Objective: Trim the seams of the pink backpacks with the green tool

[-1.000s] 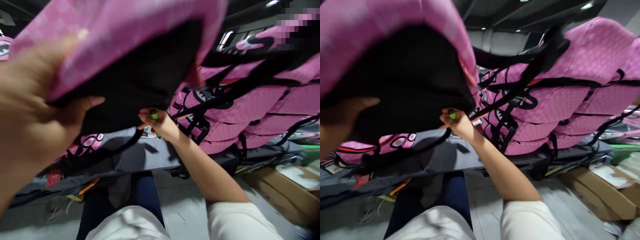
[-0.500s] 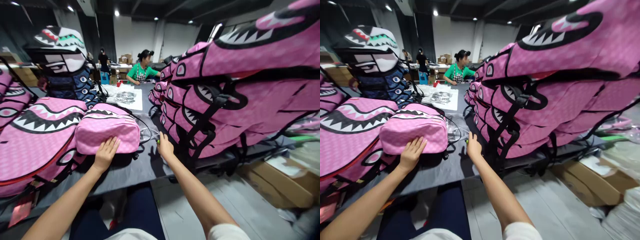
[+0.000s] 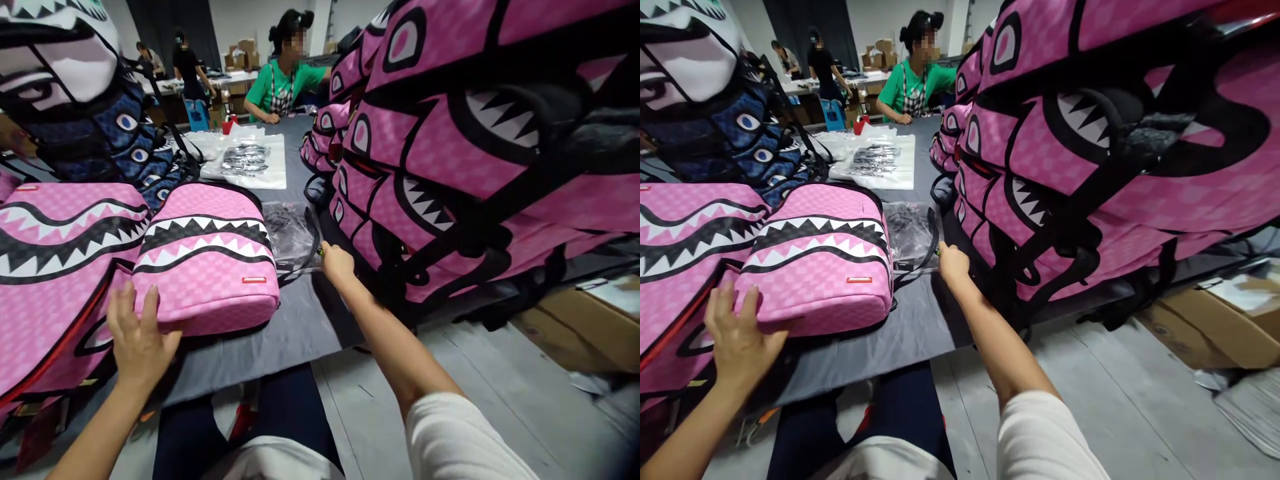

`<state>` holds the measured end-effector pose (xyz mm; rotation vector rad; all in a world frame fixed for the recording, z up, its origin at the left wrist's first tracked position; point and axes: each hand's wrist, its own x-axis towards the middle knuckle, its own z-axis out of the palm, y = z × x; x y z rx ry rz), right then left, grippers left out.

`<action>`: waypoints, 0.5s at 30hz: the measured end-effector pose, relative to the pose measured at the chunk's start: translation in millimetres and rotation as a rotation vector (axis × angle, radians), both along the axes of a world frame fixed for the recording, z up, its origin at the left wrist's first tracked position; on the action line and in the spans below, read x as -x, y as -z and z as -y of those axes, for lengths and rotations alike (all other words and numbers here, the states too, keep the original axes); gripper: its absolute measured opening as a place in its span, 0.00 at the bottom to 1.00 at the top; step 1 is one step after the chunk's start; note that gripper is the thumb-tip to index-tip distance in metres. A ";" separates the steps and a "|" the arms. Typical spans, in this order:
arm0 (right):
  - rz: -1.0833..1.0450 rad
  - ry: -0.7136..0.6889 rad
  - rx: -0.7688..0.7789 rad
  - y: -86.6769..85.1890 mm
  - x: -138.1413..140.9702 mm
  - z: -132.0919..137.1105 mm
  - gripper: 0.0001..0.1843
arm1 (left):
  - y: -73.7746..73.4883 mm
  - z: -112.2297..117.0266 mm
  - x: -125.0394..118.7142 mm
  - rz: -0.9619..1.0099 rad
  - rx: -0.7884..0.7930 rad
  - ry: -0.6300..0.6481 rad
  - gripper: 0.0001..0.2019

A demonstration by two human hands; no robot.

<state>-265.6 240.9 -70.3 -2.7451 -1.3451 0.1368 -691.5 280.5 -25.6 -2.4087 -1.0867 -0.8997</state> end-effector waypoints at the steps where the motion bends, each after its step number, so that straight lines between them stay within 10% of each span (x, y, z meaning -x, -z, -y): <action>1: -0.004 0.014 0.005 -0.1 1.0 15.9 0.19 | -0.3 -4.6 -1.9 0.012 0.003 0.023 0.49; 10: -0.247 0.160 -0.283 -9.2 28.6 194.4 0.21 | 43.3 -52.2 -70.3 0.248 0.181 0.212 0.17; 15: -0.292 0.258 -0.513 -23.4 32.9 222.3 0.21 | 45.3 -70.1 -109.5 0.305 0.287 0.188 0.16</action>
